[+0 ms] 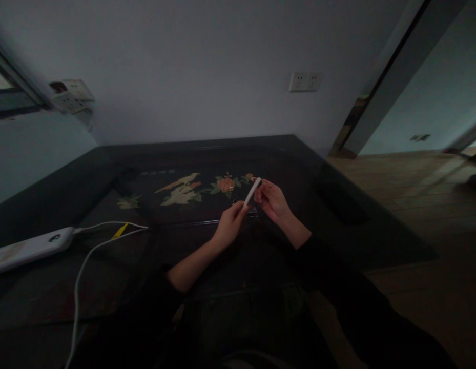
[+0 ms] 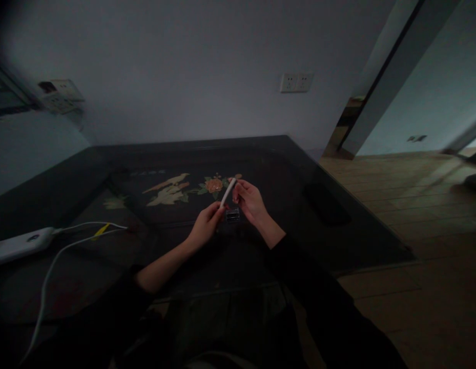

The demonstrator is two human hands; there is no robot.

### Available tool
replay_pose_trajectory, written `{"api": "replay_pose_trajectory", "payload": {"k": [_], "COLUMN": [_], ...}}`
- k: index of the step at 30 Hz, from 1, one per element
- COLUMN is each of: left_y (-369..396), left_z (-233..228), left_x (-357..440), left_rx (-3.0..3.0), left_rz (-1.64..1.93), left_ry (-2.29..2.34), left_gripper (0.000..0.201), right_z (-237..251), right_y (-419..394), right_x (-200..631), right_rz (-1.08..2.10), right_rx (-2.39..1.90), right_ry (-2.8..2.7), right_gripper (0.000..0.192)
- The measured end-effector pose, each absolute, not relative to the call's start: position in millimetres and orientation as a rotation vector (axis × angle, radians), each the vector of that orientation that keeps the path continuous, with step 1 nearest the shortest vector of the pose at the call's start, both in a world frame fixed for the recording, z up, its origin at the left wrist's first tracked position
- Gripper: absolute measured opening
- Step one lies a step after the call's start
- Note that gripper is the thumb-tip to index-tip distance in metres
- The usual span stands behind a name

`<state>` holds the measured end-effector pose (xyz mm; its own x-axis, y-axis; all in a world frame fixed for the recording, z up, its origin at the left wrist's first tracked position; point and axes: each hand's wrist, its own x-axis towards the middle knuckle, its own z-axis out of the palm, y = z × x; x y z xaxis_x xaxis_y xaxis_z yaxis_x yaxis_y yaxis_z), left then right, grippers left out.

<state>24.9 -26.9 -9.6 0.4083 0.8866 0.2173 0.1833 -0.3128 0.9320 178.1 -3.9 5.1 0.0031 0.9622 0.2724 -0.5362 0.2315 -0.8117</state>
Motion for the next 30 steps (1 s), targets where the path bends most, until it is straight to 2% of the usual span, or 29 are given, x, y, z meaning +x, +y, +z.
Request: {"api": "replay_pose_trajectory", "payload": {"k": [30], "left_y": [-16], "left_z": [-10], "left_x": [22], "left_rx": [1.686], "left_rz": [0.989], "left_ry": [0.911], "left_gripper": [0.029], "right_z": [6], "right_y": [-5], "right_x": [179], "right_rz": [1.247], "right_rx": [-0.612], "right_ry": [-1.018], "right_gripper": [0.036]}}
